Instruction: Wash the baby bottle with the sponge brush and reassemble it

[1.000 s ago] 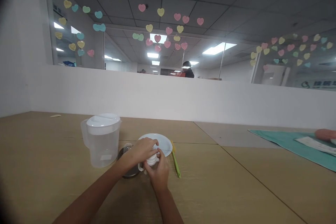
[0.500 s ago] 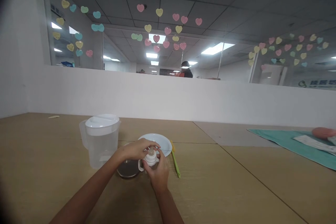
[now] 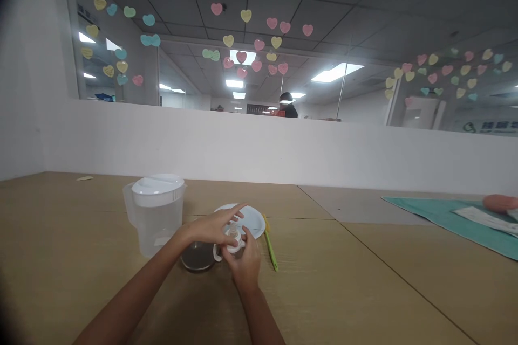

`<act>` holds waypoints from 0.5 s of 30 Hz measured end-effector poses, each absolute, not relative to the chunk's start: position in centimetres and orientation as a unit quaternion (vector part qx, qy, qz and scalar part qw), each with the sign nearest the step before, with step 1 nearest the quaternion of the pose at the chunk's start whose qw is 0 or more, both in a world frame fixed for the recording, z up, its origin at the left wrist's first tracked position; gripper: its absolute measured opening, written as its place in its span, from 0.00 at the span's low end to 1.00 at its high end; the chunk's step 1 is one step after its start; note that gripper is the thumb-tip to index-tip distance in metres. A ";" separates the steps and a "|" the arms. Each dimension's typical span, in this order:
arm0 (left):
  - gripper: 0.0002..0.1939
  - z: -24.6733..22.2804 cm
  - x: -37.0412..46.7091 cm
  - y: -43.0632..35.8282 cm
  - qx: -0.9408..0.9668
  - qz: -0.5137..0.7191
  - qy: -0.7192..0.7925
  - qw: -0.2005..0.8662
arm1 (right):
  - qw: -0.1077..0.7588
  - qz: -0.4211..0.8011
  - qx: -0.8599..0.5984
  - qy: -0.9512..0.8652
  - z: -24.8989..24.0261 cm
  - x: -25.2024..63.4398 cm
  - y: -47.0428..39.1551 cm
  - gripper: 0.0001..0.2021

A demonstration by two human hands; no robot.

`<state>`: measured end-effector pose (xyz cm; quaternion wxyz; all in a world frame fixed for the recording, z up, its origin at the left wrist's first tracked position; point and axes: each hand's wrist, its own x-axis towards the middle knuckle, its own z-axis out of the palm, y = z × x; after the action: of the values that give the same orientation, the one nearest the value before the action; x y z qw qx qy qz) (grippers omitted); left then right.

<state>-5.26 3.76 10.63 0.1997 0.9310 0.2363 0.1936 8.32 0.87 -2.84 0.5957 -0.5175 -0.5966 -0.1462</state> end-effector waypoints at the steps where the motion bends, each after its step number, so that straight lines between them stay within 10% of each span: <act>1: 0.41 10.6 -5.2 3.7 0.928 0.198 0.260 0.181 | 0.596 -0.147 -0.517 -0.597 -2.9 8.3 0.9 0.29; 15: 0.31 10.1 -5.2 4.6 0.928 0.189 0.268 0.176 | 0.597 -0.154 -0.519 -0.592 -3.1 8.4 1.1 0.31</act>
<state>-5.18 4.64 10.11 0.1763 0.9283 0.2675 0.1886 8.42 1.14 -3.14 0.5972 -0.5189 -0.5919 -0.1541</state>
